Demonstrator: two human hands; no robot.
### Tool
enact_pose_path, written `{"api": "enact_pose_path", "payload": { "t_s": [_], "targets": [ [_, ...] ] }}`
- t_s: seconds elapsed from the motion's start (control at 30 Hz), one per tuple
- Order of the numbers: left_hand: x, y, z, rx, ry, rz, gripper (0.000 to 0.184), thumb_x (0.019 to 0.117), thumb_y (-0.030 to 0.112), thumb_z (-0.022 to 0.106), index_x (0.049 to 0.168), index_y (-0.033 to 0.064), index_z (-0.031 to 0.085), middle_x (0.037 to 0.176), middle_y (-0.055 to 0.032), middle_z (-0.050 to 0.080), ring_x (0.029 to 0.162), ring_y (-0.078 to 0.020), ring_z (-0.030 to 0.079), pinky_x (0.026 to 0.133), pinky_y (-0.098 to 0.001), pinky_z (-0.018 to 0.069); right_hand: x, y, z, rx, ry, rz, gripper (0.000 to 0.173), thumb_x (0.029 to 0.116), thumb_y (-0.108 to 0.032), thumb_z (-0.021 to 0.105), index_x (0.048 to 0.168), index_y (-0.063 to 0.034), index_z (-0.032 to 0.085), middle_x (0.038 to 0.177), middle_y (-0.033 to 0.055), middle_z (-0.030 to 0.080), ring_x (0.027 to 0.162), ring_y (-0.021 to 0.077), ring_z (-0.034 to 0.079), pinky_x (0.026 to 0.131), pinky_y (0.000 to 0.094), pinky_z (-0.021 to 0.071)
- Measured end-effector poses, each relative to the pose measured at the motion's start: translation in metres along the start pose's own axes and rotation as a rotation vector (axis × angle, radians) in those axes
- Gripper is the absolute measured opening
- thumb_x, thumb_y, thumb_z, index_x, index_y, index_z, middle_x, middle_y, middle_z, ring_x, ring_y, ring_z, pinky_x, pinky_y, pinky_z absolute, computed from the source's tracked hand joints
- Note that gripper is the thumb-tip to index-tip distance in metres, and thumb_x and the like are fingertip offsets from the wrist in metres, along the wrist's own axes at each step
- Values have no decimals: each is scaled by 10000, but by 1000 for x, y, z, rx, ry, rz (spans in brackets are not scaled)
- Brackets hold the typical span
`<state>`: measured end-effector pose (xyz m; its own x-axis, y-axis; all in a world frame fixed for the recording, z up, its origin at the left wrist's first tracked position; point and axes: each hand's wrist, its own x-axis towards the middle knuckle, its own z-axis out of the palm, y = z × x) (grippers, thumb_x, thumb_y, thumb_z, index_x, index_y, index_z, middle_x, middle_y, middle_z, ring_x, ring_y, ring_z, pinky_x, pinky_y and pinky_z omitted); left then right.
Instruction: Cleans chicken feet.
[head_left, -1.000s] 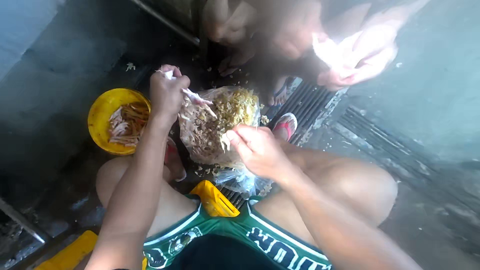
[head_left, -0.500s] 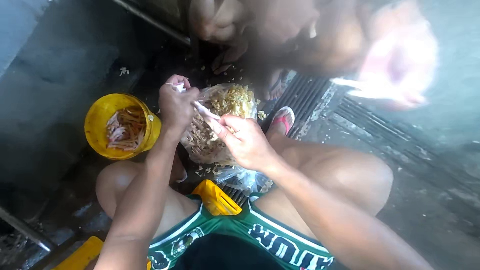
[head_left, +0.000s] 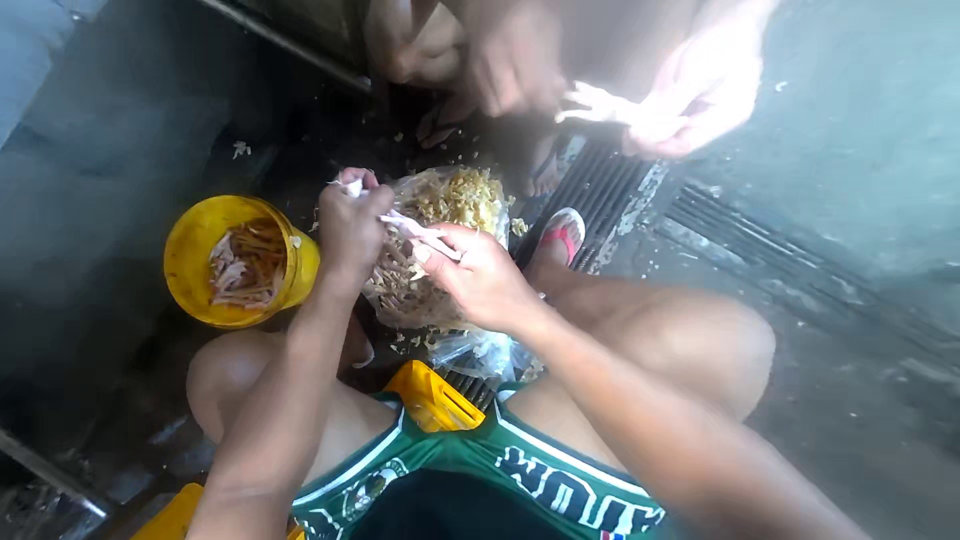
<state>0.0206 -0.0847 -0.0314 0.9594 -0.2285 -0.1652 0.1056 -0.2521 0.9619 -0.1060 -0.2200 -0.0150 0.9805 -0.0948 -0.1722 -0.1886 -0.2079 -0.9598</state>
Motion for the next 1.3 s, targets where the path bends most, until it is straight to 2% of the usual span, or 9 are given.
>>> {"api": "enact_pose_path", "payload": {
  "t_s": [0.2,0.37,0.43,0.57,0.67,0.77,0.97,1.1,1.3],
  "targets": [
    [9,-1,1,64,90,34,97,792,97,695,853,111,620,688,9,569,590,-106,558,529,-302,480,-4,-4,3,-74,12,-81,224,1059,-216,546,919,-109,684,646,-13,555,508,86,503,445,269,431],
    [45,-10,-49,-316,213,-27,127,946,39,591,1063,43,540,883,-62,620,781,-196,677,764,-424,629,-31,-5,0,-118,-48,-214,246,1046,-226,524,904,-136,703,692,-83,585,607,3,546,543,198,477],
    [40,-3,-58,-531,82,75,68,991,85,545,990,152,533,726,37,575,614,-104,607,617,-304,589,-26,-1,-3,-118,-25,-123,247,1056,-248,503,932,-154,694,688,-77,574,580,16,528,527,217,465],
    [23,4,-43,-821,-409,192,57,1040,176,505,1053,165,560,660,64,535,600,-68,556,651,-251,528,-13,-5,-11,-5,-1,12,262,1084,-235,480,1123,-132,718,730,-11,610,543,86,541,490,249,480],
    [15,5,-32,-857,-554,185,77,1043,198,540,1092,143,560,675,41,557,634,-90,584,700,-281,545,-14,-8,-10,91,-60,71,269,1095,-211,457,1198,-139,695,848,24,709,587,121,635,515,251,553],
    [12,7,-25,-836,-610,160,112,1039,249,570,1077,144,567,690,41,551,649,-90,580,707,-276,536,-16,-9,-10,109,-114,104,262,1063,-124,463,1135,-130,714,885,17,723,611,112,639,538,242,550],
    [4,12,-27,-708,-570,176,87,1015,233,596,1038,153,571,703,45,562,638,-83,576,664,-260,528,-15,2,-15,223,-64,40,293,940,-98,398,873,-87,683,602,8,531,492,92,475,457,240,394],
    [-10,14,-21,-364,-438,206,152,952,194,673,1041,94,600,729,20,580,596,-72,549,563,-231,500,-10,2,-12,196,-60,38,332,1061,-263,444,926,-92,694,650,13,563,500,101,489,461,252,421],
    [-40,19,-9,117,-374,31,174,981,276,700,1063,128,660,718,-76,632,516,-181,580,441,-312,493,-9,-1,-1,-31,-174,125,228,1017,-345,640,983,-124,682,721,-5,650,601,90,617,562,277,542]
  ]
}}
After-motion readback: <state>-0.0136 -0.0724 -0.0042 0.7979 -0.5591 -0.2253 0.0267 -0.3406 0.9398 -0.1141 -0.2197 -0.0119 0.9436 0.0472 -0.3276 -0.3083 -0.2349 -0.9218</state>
